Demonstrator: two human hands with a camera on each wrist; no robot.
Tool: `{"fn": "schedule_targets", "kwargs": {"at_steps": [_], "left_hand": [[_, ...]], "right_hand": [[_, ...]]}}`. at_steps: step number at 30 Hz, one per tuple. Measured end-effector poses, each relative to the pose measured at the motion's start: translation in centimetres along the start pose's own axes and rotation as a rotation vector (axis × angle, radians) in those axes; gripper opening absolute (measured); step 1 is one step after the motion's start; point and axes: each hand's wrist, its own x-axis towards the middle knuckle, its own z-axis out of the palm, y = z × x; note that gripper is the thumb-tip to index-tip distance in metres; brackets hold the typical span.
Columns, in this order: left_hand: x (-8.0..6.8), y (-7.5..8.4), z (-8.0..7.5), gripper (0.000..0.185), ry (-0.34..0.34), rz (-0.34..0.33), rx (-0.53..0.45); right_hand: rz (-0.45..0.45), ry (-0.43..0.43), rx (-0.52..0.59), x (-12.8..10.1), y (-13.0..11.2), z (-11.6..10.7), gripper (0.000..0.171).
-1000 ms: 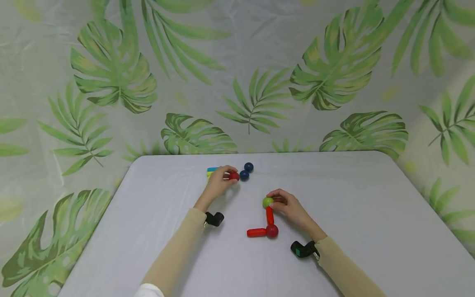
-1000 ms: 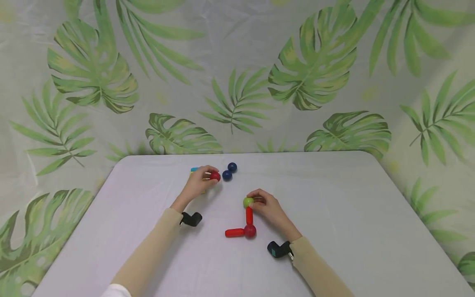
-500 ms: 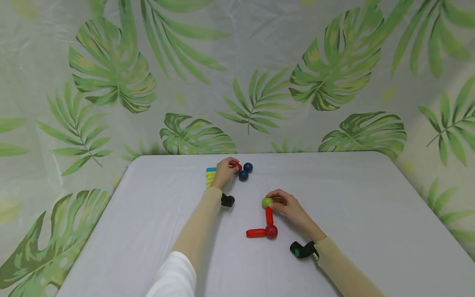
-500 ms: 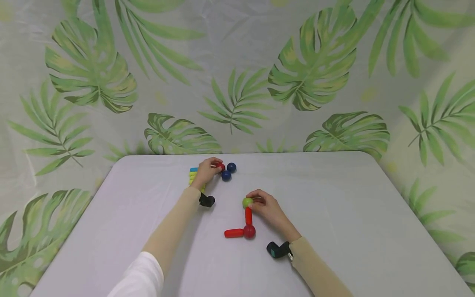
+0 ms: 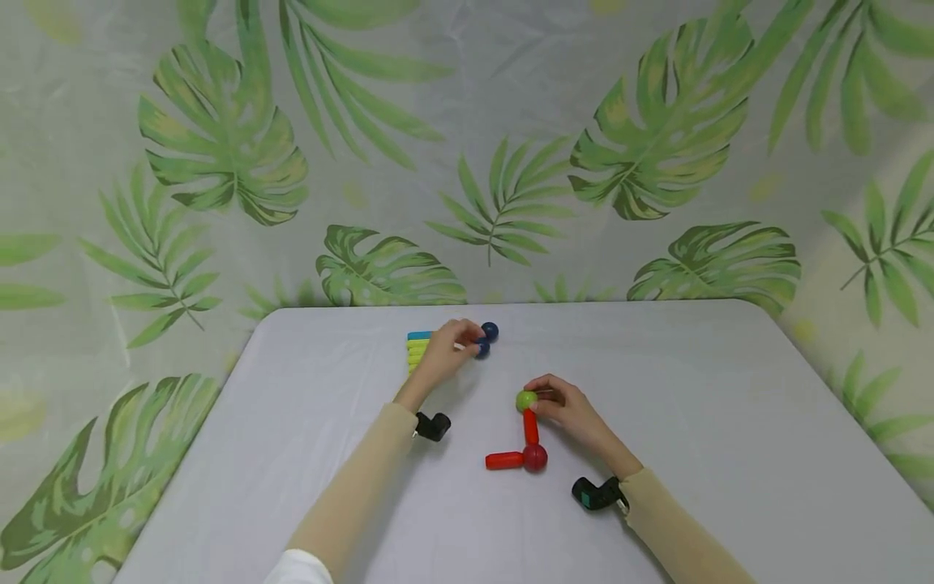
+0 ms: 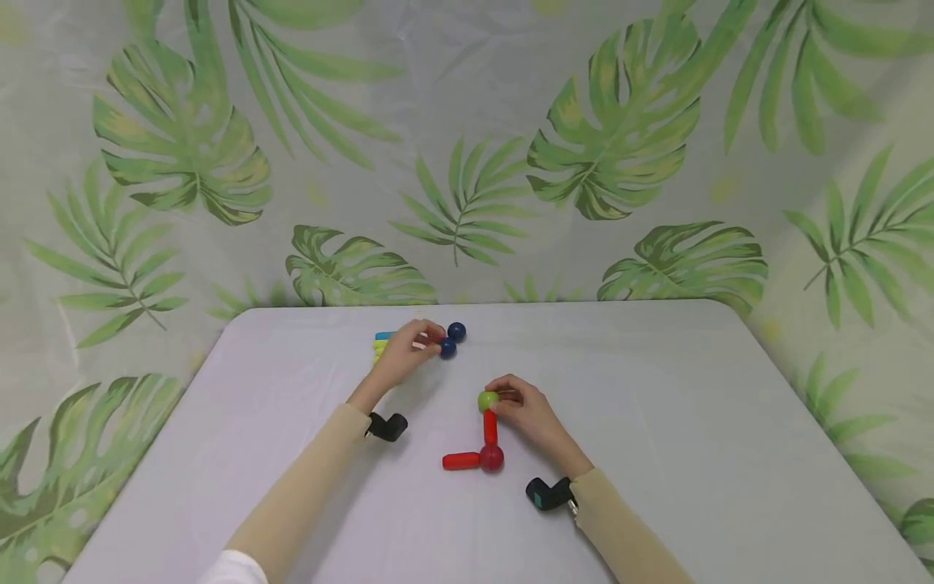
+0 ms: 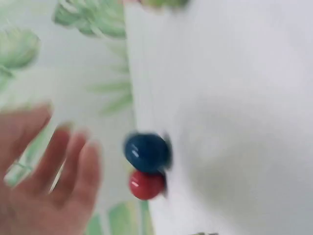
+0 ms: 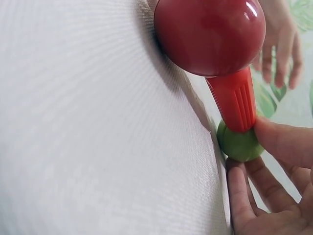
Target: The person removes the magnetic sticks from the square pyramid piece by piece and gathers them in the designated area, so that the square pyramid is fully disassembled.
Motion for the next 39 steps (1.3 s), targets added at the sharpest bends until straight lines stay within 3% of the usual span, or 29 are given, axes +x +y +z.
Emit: {"fn": "schedule_targets", "kwargs": {"at_steps": [3, 5, 6, 8, 13, 17, 19, 22, 26, 28, 30, 32, 39], "left_hand": [[-3.5, 1.8, 1.0, 0.024, -0.353, 0.079, -0.021], [-5.6, 2.6, 2.1, 0.03, -0.541, 0.097, 0.027], [-6.5, 2.8, 2.7, 0.033, -0.592, 0.106, 0.069], [-7.8, 3.0, 3.8, 0.036, -0.615, 0.131, 0.171], [-9.0, 3.0, 5.0, 0.034, -0.517, 0.201, 0.376], [-9.1, 2.6, 4.6, 0.035, -0.486, 0.202, 0.364], [-9.0, 2.1, 3.9, 0.036, -0.451, 0.166, 0.299], [-8.8, 1.2, 2.0, 0.033, -0.335, 0.092, 0.218], [-8.1, -0.7, -0.7, 0.021, -0.139, -0.046, 0.233], [-7.7, -1.7, -1.7, 0.02, -0.073, -0.12, 0.269], [-7.4, -2.5, -2.4, 0.021, -0.041, -0.185, 0.304], [-7.2, -3.1, -2.8, 0.024, -0.03, -0.208, 0.329], [-6.6, -3.5, -3.5, 0.025, 0.004, -0.176, 0.454]], "right_hand": [[-0.01, -0.001, -0.01, 0.0, 0.4, 0.0, 0.027], [-0.013, 0.007, -0.014, 0.0, 0.5, 0.0, 0.027], [-0.018, 0.007, -0.015, 0.0, 0.6, 0.0, 0.027], [-0.03, 0.002, -0.014, 0.1, 0.7, 0.0, 0.026], [-0.035, -0.008, -0.003, 0.1, 0.7, 0.1, 0.027], [-0.024, -0.019, 0.0, -0.2, -0.2, 0.1, 0.027], [-0.021, -0.017, -0.003, -0.2, -0.2, 0.1, 0.026], [0.0, -0.007, -0.009, 0.0, 0.2, 0.2, 0.026], [0.014, 0.006, -0.023, 0.1, 0.6, 0.0, 0.027], [0.008, 0.01, -0.035, -0.1, 0.6, -0.1, 0.029], [0.009, 0.014, -0.047, -0.3, 0.5, -0.2, 0.03], [0.014, 0.022, -0.057, -0.6, 0.5, -0.3, 0.029], [0.046, 0.086, -0.147, -1.1, -0.1, -0.5, 0.024]]}}
